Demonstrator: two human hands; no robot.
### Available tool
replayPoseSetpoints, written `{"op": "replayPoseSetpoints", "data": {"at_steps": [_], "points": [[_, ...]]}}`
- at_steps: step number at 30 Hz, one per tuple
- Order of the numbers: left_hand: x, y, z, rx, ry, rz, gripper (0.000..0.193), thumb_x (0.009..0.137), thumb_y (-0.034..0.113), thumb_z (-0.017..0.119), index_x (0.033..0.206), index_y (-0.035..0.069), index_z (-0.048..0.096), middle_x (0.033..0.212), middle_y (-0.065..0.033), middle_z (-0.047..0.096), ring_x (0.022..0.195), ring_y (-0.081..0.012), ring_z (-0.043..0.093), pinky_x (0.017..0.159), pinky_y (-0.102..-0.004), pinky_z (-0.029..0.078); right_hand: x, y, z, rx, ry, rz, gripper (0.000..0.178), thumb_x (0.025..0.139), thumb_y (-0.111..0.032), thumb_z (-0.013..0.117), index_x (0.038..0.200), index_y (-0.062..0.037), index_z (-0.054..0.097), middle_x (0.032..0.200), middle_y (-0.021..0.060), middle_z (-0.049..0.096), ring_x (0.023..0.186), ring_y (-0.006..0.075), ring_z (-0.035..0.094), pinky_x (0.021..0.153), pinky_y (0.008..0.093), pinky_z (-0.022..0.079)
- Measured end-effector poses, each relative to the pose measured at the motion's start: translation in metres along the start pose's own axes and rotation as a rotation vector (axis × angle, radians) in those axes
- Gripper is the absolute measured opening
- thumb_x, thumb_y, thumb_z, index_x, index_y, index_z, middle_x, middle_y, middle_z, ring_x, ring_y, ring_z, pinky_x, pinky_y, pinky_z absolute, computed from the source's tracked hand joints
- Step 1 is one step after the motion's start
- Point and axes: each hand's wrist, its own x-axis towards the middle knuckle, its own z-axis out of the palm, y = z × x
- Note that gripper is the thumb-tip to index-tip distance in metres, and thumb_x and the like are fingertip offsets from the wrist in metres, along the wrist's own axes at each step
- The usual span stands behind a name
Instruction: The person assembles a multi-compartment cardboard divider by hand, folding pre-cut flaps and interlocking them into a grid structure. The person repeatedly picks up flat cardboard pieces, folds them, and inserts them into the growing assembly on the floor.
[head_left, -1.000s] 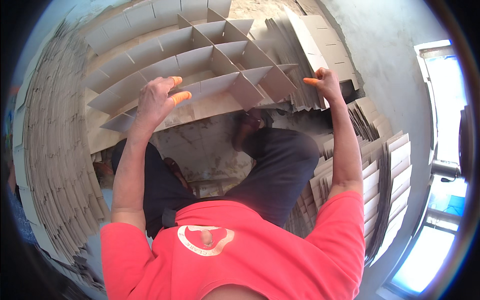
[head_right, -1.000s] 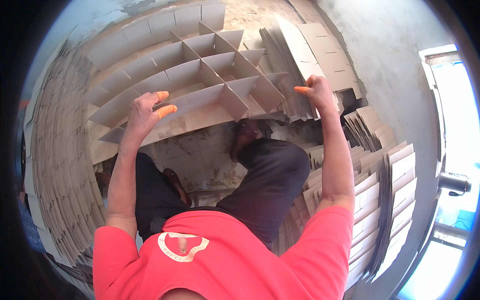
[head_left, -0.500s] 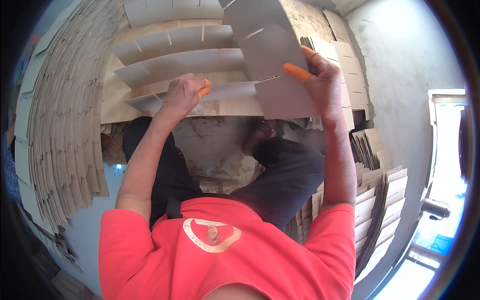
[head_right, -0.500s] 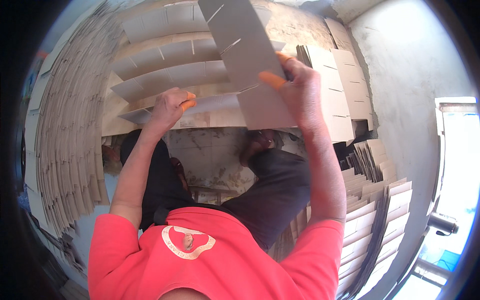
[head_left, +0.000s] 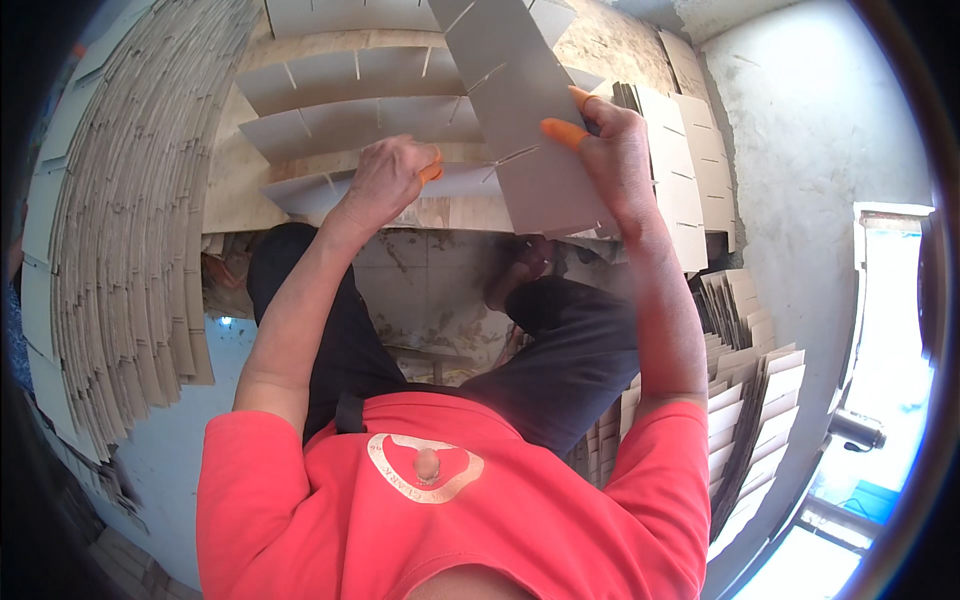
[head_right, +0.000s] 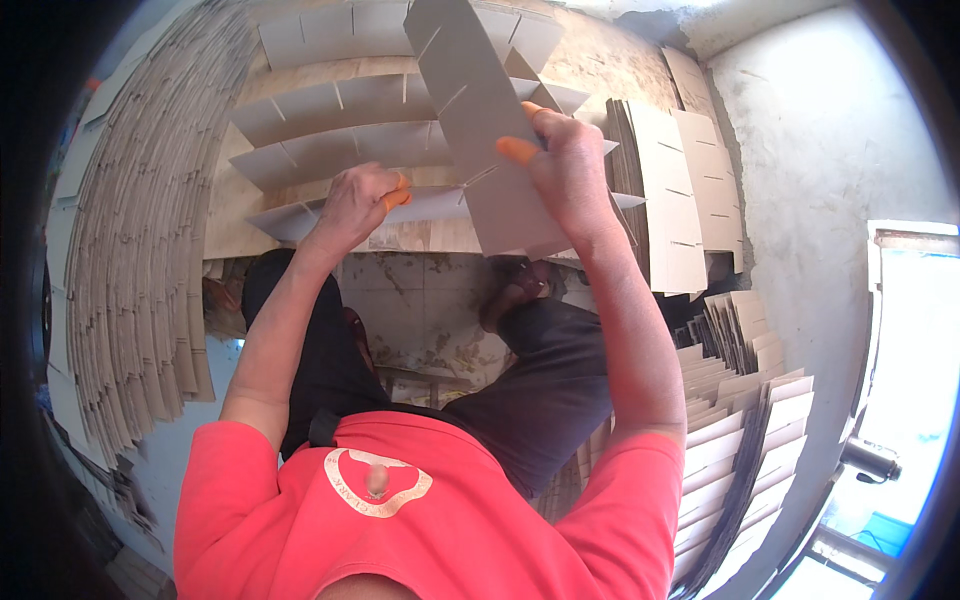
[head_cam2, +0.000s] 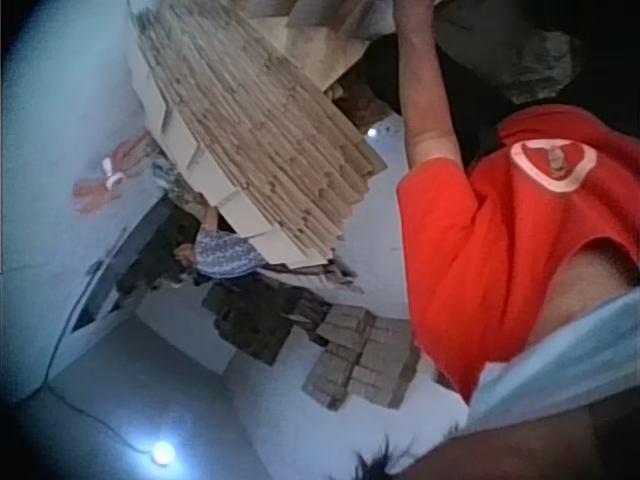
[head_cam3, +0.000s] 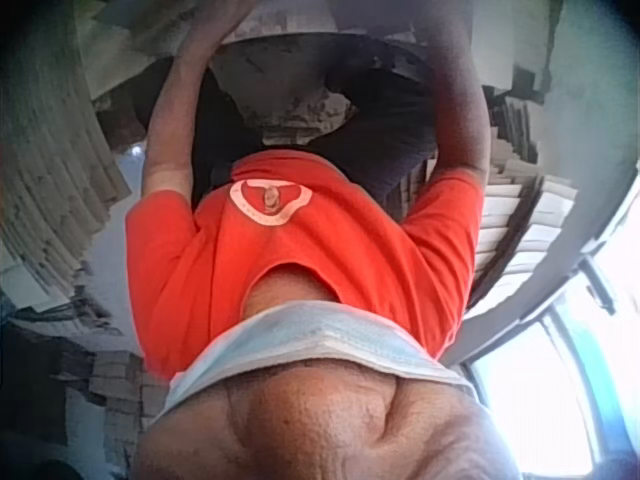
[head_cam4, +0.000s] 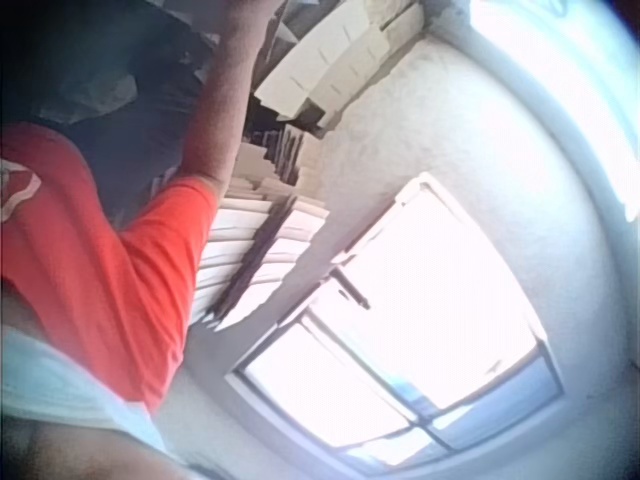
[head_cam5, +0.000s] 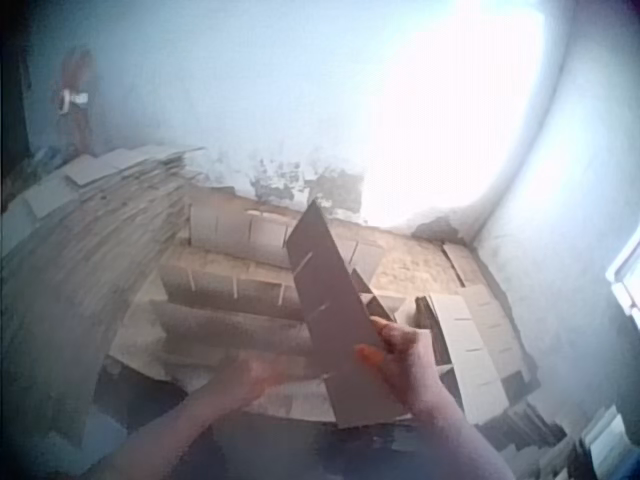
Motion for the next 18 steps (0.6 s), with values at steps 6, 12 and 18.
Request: {"op": "replayPoseSetpoints", "data": {"at_steps": [6, 12, 18], "points": [[0.002, -0.006, 0.007, 0.002, -0.021, -0.006, 0.011, 0.074, 0.014, 0.069, 0.080, 0.006, 0.067, 0.066, -0.0144, 0.055, 0.067, -0.0318, 0.057, 0.062, -0.0423, 0.046, 0.006, 0.007, 0.020, -0.050, -0.057, -0.040, 0.038, 0.080, -0.005, 0.067, 0.118, -0.0012, 0.062, 0.090, 0.0066, 0.070, 0.080, 0.0070, 0.061, 0.073, 0.0247, 0.051], [0.005, -0.010, 0.009, -0.021, -0.042, -0.023, 0.010, 0.074, 0.014, 0.068, 0.078, 0.005, 0.067, 0.065, -0.0144, 0.056, 0.067, -0.0316, 0.058, 0.062, -0.0419, 0.046, 0.003, 0.003, 0.019, -0.066, 0.000, -0.064, 0.036, 0.077, -0.008, 0.068, 0.111, 0.0007, 0.064, 0.093, 0.0177, 0.068, 0.081, 0.0223, 0.067, 0.074, 0.0315, 0.050], [0.004, -0.010, 0.009, -0.046, -0.032, -0.005, 0.011, 0.074, 0.014, 0.068, 0.079, 0.005, 0.068, 0.065, -0.0146, 0.057, 0.068, -0.0316, 0.058, 0.062, -0.0417, 0.046, -0.001, 0.004, 0.015, 0.089, 0.048, -0.054, 0.037, 0.076, -0.008, 0.070, 0.110, 0.0025, 0.063, 0.091, 0.0163, 0.068, 0.077, 0.0198, 0.065, 0.072, 0.0301, 0.050]]}}
